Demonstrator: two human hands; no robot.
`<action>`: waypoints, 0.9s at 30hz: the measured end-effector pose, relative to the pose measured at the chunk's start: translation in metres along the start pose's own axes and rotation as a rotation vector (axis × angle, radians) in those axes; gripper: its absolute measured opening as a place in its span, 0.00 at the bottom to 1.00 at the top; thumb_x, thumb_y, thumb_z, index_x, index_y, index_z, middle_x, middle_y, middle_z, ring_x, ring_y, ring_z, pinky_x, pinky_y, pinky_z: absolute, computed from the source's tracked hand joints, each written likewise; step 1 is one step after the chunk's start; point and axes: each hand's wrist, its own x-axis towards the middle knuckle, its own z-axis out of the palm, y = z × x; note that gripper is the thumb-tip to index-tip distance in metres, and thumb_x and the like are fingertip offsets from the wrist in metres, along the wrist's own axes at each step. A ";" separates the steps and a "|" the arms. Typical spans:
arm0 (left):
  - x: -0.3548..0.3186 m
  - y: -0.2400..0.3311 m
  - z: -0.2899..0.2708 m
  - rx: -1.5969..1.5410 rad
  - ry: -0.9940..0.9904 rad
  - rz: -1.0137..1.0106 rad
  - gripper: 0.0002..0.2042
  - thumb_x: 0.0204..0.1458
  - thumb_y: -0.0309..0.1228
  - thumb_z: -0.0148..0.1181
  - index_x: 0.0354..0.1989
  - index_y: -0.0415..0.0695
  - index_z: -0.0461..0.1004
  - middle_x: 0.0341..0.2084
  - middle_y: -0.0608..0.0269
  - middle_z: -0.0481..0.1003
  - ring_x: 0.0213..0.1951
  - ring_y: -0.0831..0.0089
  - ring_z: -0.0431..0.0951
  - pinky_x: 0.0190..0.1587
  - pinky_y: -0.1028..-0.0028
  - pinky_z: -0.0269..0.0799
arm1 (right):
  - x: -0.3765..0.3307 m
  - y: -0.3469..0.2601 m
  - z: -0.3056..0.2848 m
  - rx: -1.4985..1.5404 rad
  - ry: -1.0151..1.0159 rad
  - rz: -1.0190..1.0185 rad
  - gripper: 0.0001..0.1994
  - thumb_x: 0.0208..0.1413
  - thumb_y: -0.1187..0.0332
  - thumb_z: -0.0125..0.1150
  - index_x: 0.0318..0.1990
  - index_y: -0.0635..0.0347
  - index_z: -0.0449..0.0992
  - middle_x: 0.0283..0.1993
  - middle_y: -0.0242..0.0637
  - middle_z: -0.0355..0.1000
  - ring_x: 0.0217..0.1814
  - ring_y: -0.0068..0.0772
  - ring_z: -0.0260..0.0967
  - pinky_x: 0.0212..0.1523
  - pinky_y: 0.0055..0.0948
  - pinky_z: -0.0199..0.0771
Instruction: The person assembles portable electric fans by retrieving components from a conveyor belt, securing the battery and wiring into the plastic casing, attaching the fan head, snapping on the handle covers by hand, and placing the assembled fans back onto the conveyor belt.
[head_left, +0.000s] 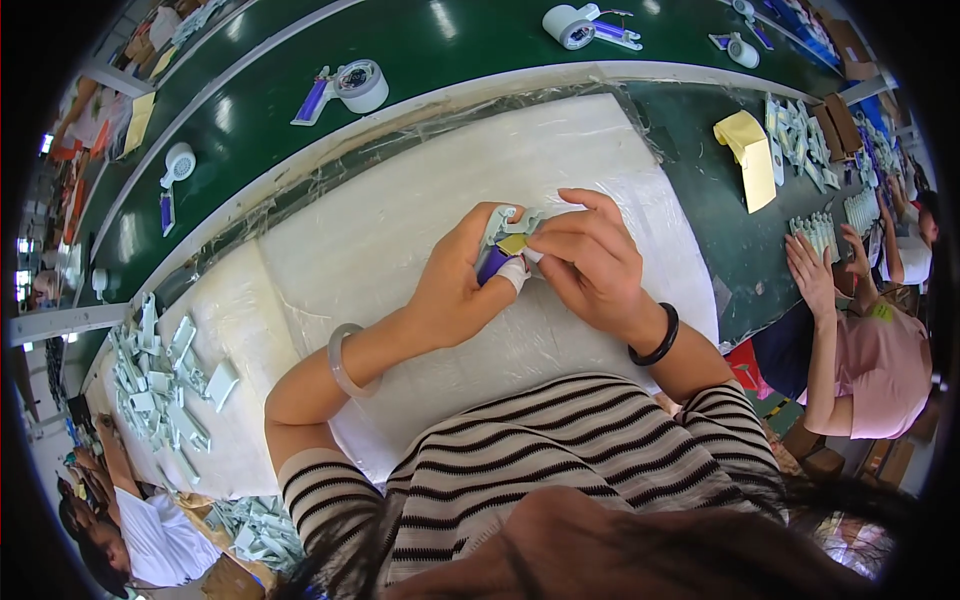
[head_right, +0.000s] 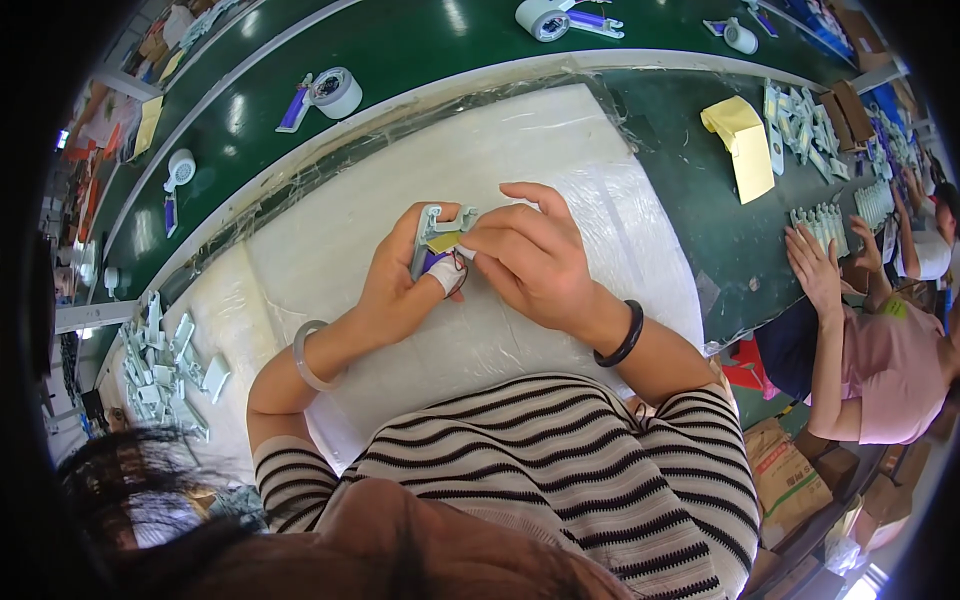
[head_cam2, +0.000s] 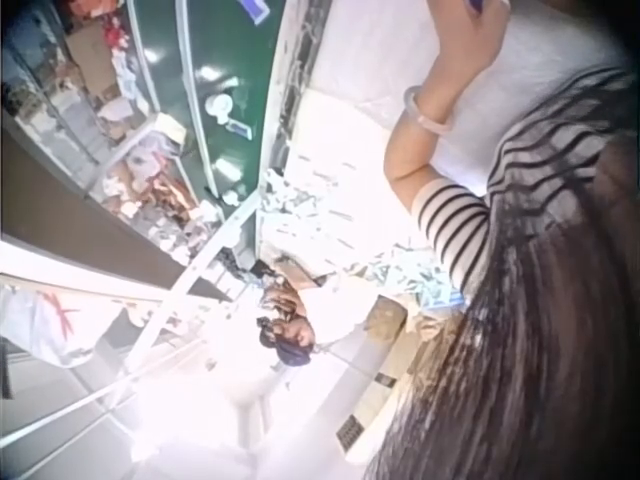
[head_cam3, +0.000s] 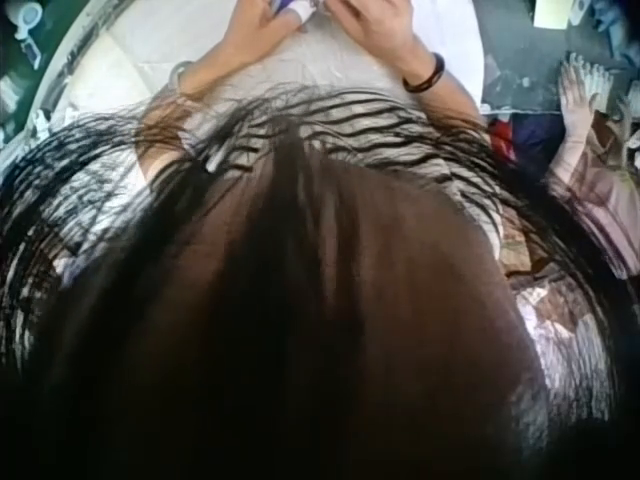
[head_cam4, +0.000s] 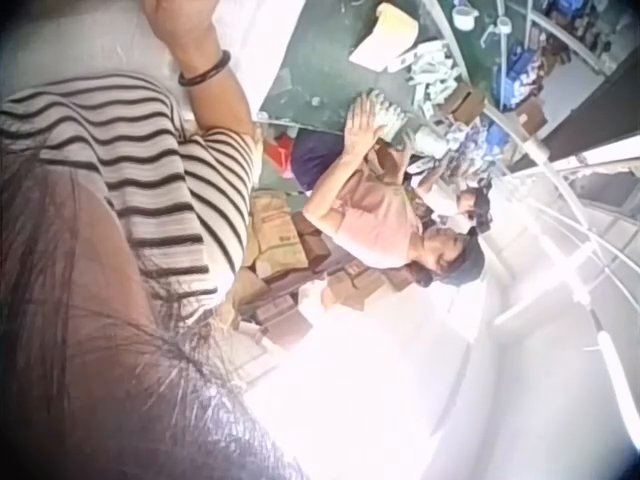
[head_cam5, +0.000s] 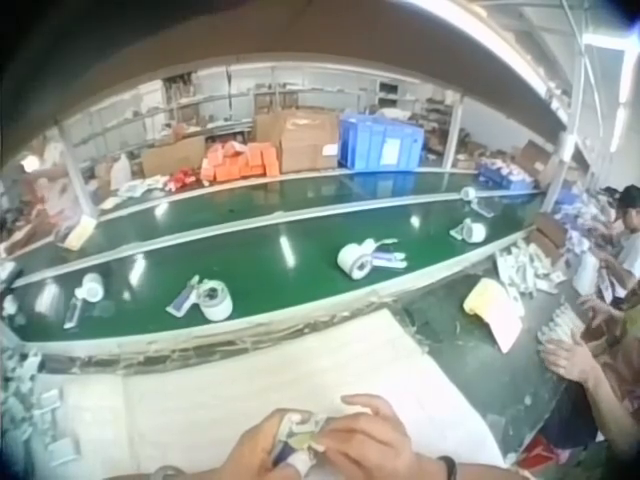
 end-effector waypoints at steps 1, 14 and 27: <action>0.000 0.000 0.000 -0.001 0.003 -0.001 0.19 0.53 0.20 0.47 0.54 0.39 0.60 0.37 0.64 0.68 0.33 0.81 0.70 0.32 0.79 0.74 | 0.000 0.000 0.000 -0.003 -0.003 -0.001 0.13 0.36 0.80 0.65 0.34 0.59 0.76 0.31 0.33 0.72 0.33 0.31 0.70 0.53 0.41 0.67; 0.000 0.002 0.000 -0.162 -0.009 0.006 0.19 0.51 0.26 0.55 0.52 0.37 0.61 0.34 0.60 0.71 0.33 0.76 0.70 0.37 0.77 0.67 | 0.000 0.001 0.001 -0.005 -0.030 0.043 0.12 0.37 0.79 0.65 0.33 0.58 0.76 0.30 0.32 0.72 0.32 0.30 0.70 0.54 0.40 0.65; -0.001 -0.001 0.000 0.028 0.027 0.040 0.17 0.58 0.34 0.53 0.52 0.38 0.63 0.38 0.54 0.71 0.36 0.65 0.72 0.41 0.72 0.68 | 0.002 0.002 0.000 -0.004 -0.090 0.025 0.12 0.36 0.80 0.64 0.32 0.59 0.75 0.29 0.32 0.72 0.30 0.30 0.70 0.54 0.41 0.65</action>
